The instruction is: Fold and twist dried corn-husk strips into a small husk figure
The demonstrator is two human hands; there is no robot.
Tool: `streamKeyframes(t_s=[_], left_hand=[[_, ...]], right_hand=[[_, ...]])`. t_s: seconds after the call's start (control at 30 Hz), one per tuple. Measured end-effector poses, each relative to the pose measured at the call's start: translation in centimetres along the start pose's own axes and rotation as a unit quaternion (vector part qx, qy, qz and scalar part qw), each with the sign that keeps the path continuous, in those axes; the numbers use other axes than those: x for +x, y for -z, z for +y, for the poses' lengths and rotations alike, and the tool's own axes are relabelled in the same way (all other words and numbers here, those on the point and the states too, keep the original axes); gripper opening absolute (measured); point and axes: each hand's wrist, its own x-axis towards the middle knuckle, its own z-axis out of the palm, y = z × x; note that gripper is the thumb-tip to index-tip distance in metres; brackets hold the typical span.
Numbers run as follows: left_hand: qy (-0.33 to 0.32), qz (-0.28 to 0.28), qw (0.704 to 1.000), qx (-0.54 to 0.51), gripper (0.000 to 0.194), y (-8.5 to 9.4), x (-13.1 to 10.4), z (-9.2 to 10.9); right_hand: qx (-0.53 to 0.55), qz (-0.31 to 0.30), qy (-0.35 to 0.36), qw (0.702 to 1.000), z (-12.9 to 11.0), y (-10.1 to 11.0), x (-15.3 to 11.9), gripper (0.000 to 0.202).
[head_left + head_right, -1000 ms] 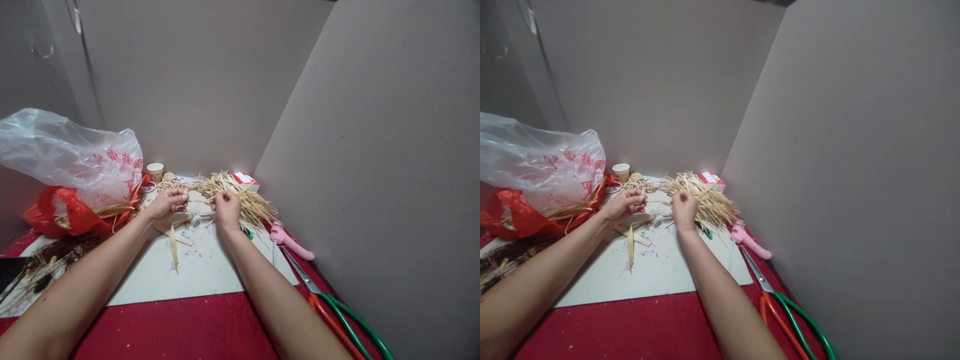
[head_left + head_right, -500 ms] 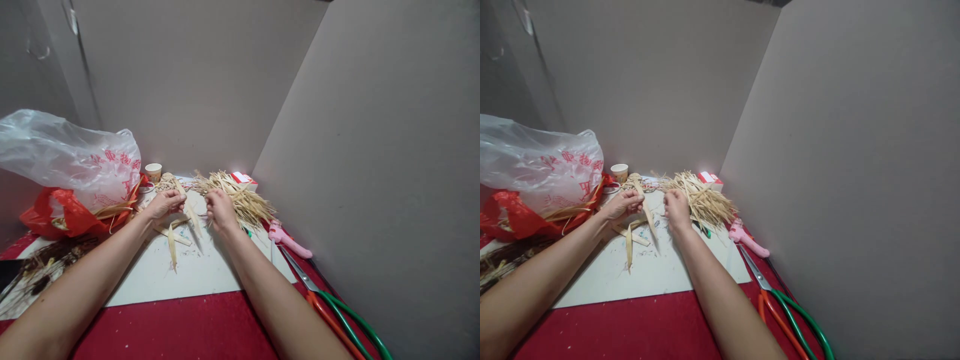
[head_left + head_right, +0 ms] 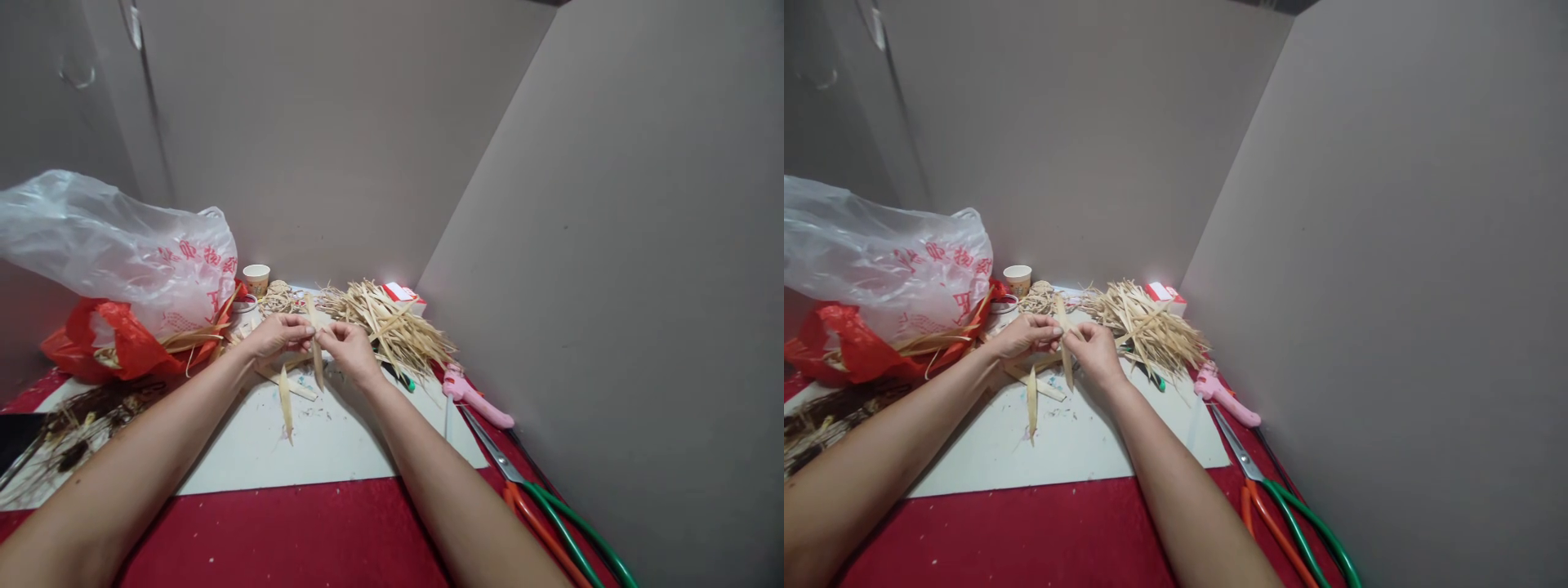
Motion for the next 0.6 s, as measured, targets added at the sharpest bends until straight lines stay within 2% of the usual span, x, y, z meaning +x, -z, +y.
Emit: streamKeyframes(t_s=[0.23, 0.37, 0.5, 0.6], left_hand=[[-0.014, 0.000, 0.998, 0.057, 0.025, -0.2, -0.1, 0.0], [-0.030, -0.012, 0.994, 0.107, 0.020, -0.2, -0.1, 0.1], [-0.044, -0.014, 0.988, 0.147, 0.014, -0.4, -0.3, 0.3], [-0.031, -0.023, 0.988, 0.153, 0.015, -0.7, -0.5, 0.5]], right_hand=[[-0.087, 0.007, 0.042, 0.995, 0.5, 0.0, 0.1, 0.025], [-0.136, 0.019, 0.044, 0.990, 0.9, -0.4, 0.0, 0.023], [-0.214, 0.058, 0.078, 0.972, 1.6, -0.5, 0.1, 0.024], [-0.225, 0.100, 0.078, 0.966, 1.9, 0.2, 0.6, 0.022]])
